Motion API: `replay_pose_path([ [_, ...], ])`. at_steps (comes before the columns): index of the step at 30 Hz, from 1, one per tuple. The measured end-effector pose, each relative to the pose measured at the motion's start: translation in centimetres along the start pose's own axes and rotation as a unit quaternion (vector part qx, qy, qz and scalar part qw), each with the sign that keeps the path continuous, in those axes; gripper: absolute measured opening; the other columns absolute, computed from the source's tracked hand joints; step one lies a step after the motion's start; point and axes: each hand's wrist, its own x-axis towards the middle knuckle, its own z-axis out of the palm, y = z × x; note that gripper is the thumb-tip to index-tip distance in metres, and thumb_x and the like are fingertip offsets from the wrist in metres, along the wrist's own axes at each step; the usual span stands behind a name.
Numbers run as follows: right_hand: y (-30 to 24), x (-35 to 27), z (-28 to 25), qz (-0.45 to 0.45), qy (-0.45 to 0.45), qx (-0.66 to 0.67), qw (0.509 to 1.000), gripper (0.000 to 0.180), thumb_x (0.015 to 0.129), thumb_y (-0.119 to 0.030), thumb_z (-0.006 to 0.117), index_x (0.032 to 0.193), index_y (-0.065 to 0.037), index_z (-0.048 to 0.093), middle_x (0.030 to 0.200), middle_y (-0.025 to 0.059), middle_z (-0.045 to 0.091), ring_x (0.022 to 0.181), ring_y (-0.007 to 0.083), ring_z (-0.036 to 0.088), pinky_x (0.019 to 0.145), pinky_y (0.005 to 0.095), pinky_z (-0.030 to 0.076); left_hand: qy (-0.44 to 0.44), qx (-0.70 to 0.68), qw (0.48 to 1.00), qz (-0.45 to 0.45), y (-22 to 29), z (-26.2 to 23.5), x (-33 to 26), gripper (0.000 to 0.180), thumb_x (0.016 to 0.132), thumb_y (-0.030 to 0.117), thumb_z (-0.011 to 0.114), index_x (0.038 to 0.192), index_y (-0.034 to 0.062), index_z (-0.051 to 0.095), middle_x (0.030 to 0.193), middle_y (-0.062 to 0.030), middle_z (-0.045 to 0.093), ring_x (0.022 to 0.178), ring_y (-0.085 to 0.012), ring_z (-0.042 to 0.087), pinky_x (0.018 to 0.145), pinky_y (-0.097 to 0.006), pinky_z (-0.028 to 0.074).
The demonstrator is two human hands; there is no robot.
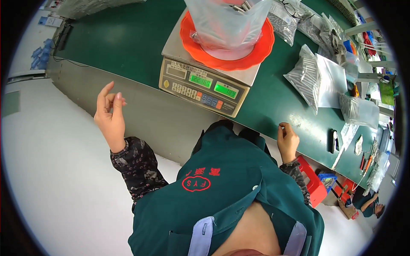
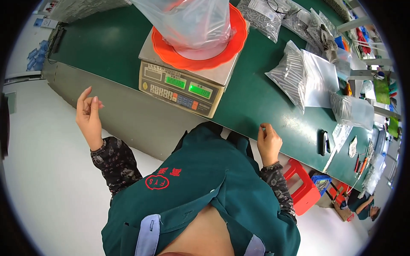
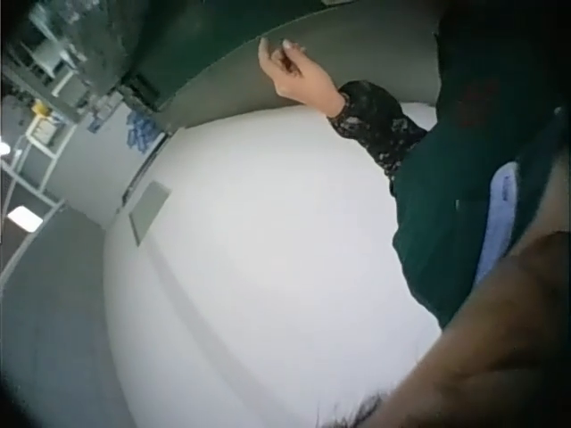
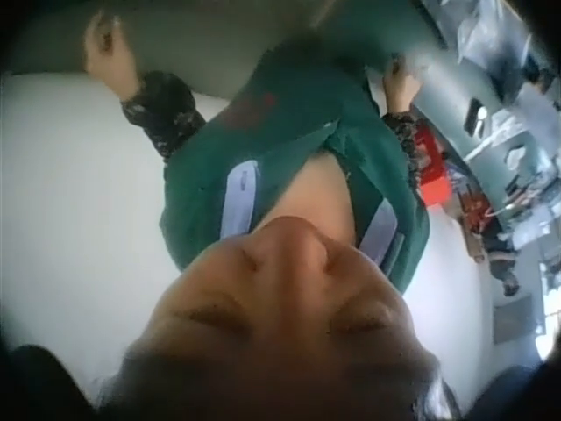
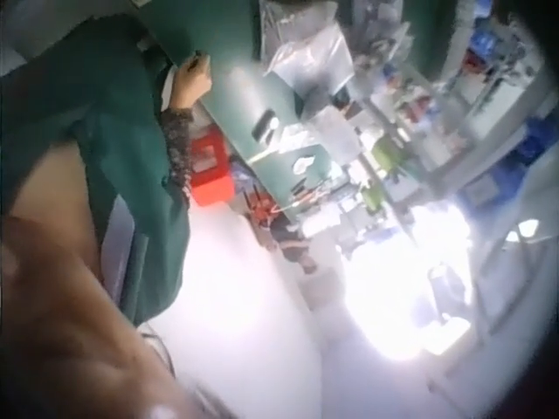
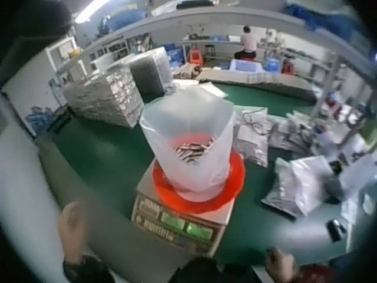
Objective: Weighing small metal pins on a digital scale and packing them into plastic bags sealed with a stapler.
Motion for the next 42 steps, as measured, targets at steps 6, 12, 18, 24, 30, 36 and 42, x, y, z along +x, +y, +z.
replay_pose_path([
  [6, 1.7, 0.0, 1.7, -0.015, 0.042, -0.047, 0.998, 0.009, 0.079, -0.010, 0.053, 0.088, -0.008, 0.051, 0.072, 0.0095, 0.058, 0.058, 0.0287, 0.057, 0.052, 0.0371, 0.045, 0.008, -0.019, 0.999, 0.035, 1.9, -0.2, 1.5, 0.023, 0.083, 0.008, 0.055, 0.105, 0.0033, 0.055, 0.069, -0.0016, 0.054, 0.063, -0.0080, 0.051, 0.063, -0.021, 0.042],
  [12, 2.1, -0.1, 2.0, 0.034, 0.037, -0.044, 0.998, 0.009, 0.079, -0.010, 0.053, 0.088, -0.009, 0.050, 0.070, 0.0092, 0.058, 0.058, 0.0279, 0.057, 0.050, 0.0363, 0.044, -0.002, -0.029, 0.998, 0.051, 2.3, 0.1, 1.7, 0.023, 0.083, 0.008, 0.055, 0.105, 0.0042, 0.056, 0.068, -0.0016, 0.054, 0.063, -0.0085, 0.052, 0.063, -0.022, 0.042],
  [18, 2.0, 0.4, 2.4, 0.029, 0.047, -0.047, 0.997, 0.007, 0.079, -0.011, 0.052, 0.085, -0.009, 0.050, 0.069, 0.0091, 0.058, 0.058, 0.0279, 0.057, 0.051, 0.0369, 0.044, -0.013, -0.016, 0.999, 0.035, 1.9, -0.2, 1.9, 0.024, 0.085, 0.010, 0.054, 0.108, 0.0035, 0.055, 0.073, -0.0011, 0.055, 0.067, -0.0077, 0.051, 0.066, -0.021, 0.043],
  [24, 1.6, 0.4, 3.0, 0.032, 0.046, -0.035, 0.998, 0.007, 0.079, -0.011, 0.052, 0.085, -0.009, 0.050, 0.070, 0.0092, 0.058, 0.058, 0.0284, 0.057, 0.051, 0.0370, 0.044, -0.009, -0.020, 0.997, 0.069, 2.4, 0.2, 2.8, 0.022, 0.082, 0.006, 0.055, 0.104, 0.0037, 0.056, 0.067, -0.0014, 0.054, 0.063, -0.0080, 0.052, 0.062, -0.021, 0.043],
  [30, 1.7, 0.6, 2.6, 0.011, 0.061, -0.029, 0.998, 0.008, 0.078, -0.010, 0.052, 0.085, -0.009, 0.050, 0.070, 0.0087, 0.058, 0.058, 0.0281, 0.057, 0.050, 0.0363, 0.044, -0.024, -0.023, 0.991, 0.132, 5.7, 0.5, 4.8, 0.023, 0.081, 0.003, 0.056, 0.104, 0.0033, 0.057, 0.067, -0.0013, 0.054, 0.063, -0.0075, 0.052, 0.062, -0.021, 0.043],
  [36, 2.5, 1.3, 1.1, 0.034, 0.095, -0.017, 0.995, 0.007, 0.078, -0.010, 0.053, 0.084, -0.009, 0.051, 0.072, 0.0102, 0.058, 0.061, 0.0294, 0.058, 0.052, 0.0374, 0.045, -0.036, -0.039, 0.966, 0.253, 10.9, 3.5, 8.1, 0.022, 0.080, 0.000, 0.056, 0.101, 0.0034, 0.059, 0.080, -0.0024, 0.057, 0.072, -0.0086, 0.055, 0.064, -0.021, 0.044],
  [42, 2.8, 3.3, -0.5, 0.022, 0.083, 0.071, 0.994, 0.008, 0.075, -0.011, 0.055, 0.083, -0.009, 0.053, 0.074, 0.0122, 0.059, 0.067, 0.0325, 0.058, 0.057, 0.0396, 0.047, -0.012, 0.022, 0.931, 0.363, 13.6, 3.2, 10.5, 0.023, 0.083, -0.002, 0.051, 0.106, -0.0012, 0.055, 0.103, -0.0085, 0.056, 0.085, -0.0144, 0.056, 0.073, -0.023, 0.045],
])
